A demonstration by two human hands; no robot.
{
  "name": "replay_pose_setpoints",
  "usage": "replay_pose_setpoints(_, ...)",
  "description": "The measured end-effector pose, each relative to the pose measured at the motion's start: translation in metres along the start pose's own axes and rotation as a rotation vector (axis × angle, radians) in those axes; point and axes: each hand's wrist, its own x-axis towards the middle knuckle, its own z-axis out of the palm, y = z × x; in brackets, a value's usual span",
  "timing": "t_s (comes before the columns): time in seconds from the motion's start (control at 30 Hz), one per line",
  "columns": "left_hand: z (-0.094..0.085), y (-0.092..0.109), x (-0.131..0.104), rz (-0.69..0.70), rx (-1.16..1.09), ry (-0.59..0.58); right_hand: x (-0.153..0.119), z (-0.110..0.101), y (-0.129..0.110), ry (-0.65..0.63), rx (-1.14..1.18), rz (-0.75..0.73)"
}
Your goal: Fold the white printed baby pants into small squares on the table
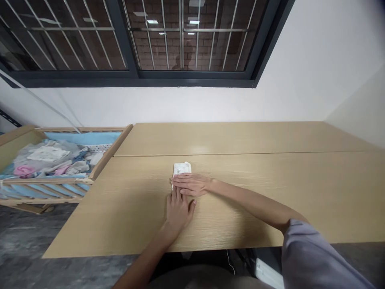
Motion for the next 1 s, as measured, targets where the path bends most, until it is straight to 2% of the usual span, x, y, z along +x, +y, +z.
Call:
replay_pose_setpoints(0.3,-0.008,0.003,0.005,-0.027,-0.035,-0.017,0.002,-0.018,0.051,-0.021,0.029,0.189)
replay_pose_setpoints(0.43,-0.011,0.007,0.004,-0.039,-0.033,-0.047,0.004,-0.016,0.059,0.025,0.089,0.197)
replay_pose_setpoints(0.53,-0.021,0.004,0.005,-0.057,-0.028,-0.070,0.004,-0.014,0.062,0.067,0.198,0.256)
replay_pose_setpoints(0.6,-0.033,-0.004,0.009,-0.087,-0.064,-0.084,0.003,-0.017,0.067,0.211,0.300,0.381)
replay_pose_setpoints(0.7,-0.052,-0.025,0.022,-0.215,-0.090,-0.103,0.000,-0.022,0.075,0.586,0.452,0.583)
replay_pose_setpoints(0.77,-0.059,-0.038,0.034,-0.287,-0.054,-0.158,0.000,-0.023,0.078,0.723,0.520,0.657)
replay_pose_setpoints(0.8,-0.059,-0.042,0.040,-0.302,-0.035,-0.193,0.000,-0.021,0.078,0.730,0.541,0.679)
replay_pose_setpoints(0.87,-0.056,-0.047,0.053,-0.315,-0.013,-0.246,0.003,-0.014,0.074,0.664,0.553,0.690)
replay_pose_setpoints(0.93,-0.048,-0.047,0.065,-0.331,-0.013,-0.264,0.007,-0.006,0.066,0.575,0.531,0.680)
replay_pose_setpoints(1.0,-0.040,-0.044,0.076,-0.342,-0.022,-0.283,0.010,0.001,0.058,0.537,0.470,0.690)
